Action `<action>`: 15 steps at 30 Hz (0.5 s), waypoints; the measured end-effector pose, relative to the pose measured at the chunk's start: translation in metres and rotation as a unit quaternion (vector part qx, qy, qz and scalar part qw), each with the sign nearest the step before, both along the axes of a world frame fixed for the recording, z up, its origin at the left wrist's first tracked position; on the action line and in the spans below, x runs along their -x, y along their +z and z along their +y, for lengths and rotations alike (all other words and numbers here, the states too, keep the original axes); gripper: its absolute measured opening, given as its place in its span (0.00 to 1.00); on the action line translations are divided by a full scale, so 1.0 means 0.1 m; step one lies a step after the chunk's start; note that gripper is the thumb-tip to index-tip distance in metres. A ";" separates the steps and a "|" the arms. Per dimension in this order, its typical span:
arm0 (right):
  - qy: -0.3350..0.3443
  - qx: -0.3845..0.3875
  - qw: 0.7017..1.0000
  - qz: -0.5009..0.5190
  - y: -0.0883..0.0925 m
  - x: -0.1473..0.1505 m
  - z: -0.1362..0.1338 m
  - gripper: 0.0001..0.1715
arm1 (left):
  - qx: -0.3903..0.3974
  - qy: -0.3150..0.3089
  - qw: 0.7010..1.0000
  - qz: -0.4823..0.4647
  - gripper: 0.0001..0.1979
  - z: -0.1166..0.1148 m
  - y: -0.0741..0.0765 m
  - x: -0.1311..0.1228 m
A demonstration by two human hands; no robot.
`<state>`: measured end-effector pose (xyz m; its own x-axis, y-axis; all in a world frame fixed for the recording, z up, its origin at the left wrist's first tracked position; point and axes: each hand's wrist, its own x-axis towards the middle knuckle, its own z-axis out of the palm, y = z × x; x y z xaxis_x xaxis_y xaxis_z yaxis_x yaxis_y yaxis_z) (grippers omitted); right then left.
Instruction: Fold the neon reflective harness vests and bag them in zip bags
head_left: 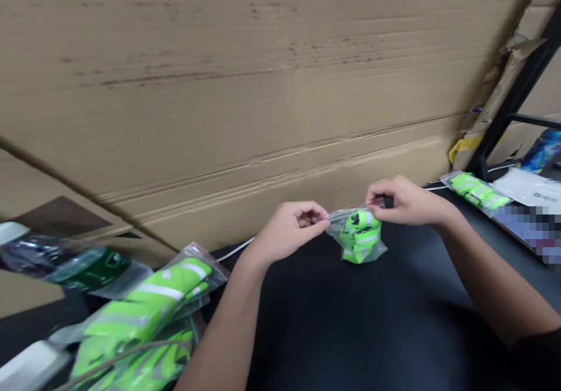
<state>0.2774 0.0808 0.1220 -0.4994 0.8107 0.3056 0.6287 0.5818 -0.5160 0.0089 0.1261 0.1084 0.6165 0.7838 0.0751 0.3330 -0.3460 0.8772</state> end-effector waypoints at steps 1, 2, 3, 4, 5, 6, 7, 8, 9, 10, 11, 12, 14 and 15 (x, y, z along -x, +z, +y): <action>0.002 0.014 1.000 -0.002 0.00 -0.01 0.01 0.03 | -0.001 0.003 1.000 0.004 0.08 0.01 0.00 0.01; 0.004 0.029 1.000 -0.005 -0.01 -0.02 0.02 0.03 | -0.001 0.005 1.000 0.007 0.08 0.01 0.00 0.01; 0.006 0.043 0.999 -0.009 -0.01 -0.02 0.03 0.04 | -0.001 0.007 1.000 0.008 0.08 0.01 -0.01 0.00; 0.007 0.057 0.998 -0.011 -0.02 -0.02 0.03 0.05 | -0.001 0.008 1.000 0.006 0.09 0.02 -0.03 0.00; 0.006 0.067 0.998 -0.013 -0.03 -0.02 0.04 0.06 | -0.003 0.008 1.000 0.003 0.09 0.02 -0.04 0.00; 0.005 0.075 0.997 -0.014 -0.04 -0.02 0.04 0.07 | -0.006 0.009 1.000 0.000 0.09 0.03 -0.06 -0.01; 0.001 0.077 0.997 -0.014 -0.05 -0.01 0.05 0.08 | -0.011 0.010 1.000 -0.002 0.09 0.03 -0.07 -0.01; -0.002 0.078 0.997 -0.013 -0.06 -0.01 0.05 0.09 | -0.016 0.011 1.000 -0.004 0.09 0.03 -0.08 -0.01; -0.005 0.076 0.997 -0.012 -0.06 -0.01 0.06 0.10 | -0.020 0.011 1.000 -0.005 0.09 0.03 -0.09 -0.01; -0.007 0.074 0.997 -0.010 -0.07 0.00 0.06 0.11 | -0.022 0.013 1.000 -0.007 0.08 0.04 -0.09 -0.01; -0.008 0.074 0.997 -0.007 -0.08 0.00 0.06 0.11 | -0.021 0.016 1.000 -0.011 0.08 0.04 -0.09 -0.01; -0.005 0.076 0.997 -0.004 -0.08 0.00 0.07 0.11 | -0.018 0.021 0.999 -0.017 0.09 0.05 -0.09 0.00; 0.005 0.075 0.997 -0.004 -0.08 -0.01 0.07 0.09 | -0.006 0.031 0.999 -0.028 0.09 0.06 -0.08 0.01; 0.012 0.068 0.998 -0.006 -0.08 -0.01 0.08 0.08 | 0.002 0.031 0.999 -0.031 0.10 0.07 -0.08 0.02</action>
